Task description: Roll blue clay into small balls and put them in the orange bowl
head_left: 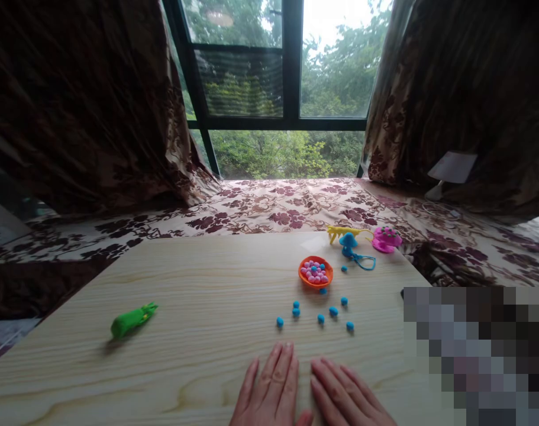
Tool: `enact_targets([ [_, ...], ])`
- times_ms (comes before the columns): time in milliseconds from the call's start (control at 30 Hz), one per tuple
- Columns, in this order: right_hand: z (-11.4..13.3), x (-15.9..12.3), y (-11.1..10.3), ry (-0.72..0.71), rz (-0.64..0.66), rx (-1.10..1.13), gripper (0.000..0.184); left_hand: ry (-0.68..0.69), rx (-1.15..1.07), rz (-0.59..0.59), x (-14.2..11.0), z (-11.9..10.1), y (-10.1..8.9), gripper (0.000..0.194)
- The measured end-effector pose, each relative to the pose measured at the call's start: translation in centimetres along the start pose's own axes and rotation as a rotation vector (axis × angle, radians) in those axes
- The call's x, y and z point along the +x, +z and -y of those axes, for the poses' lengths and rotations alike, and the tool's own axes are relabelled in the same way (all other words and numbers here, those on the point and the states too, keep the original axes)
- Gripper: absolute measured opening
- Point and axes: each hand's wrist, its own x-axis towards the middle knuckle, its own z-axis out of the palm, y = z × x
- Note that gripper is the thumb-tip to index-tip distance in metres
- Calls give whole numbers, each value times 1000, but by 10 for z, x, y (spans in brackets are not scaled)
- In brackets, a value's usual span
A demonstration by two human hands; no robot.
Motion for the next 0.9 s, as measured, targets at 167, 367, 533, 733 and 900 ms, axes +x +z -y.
enact_targets([
  [167, 0, -15, -20, 42, 161, -138, 46, -54, -2, 48, -13, 0, -11, 47],
  [367, 21, -5, -26, -17, 153, -123, 45, -104, -35, 40, -12, -15, -24, 48],
  [533, 17, -11, -40, 67, 208, -205, 47, -202, 31, 78, -23, -13, -36, 56],
  [733, 27, -17, -38, 53, 121, -173, 50, -125, 4, 54, -24, -23, -32, 53],
  [900, 13, 0, -38, 157, 173, -147, 41, -208, -6, 104, -10, -16, -26, 55],
])
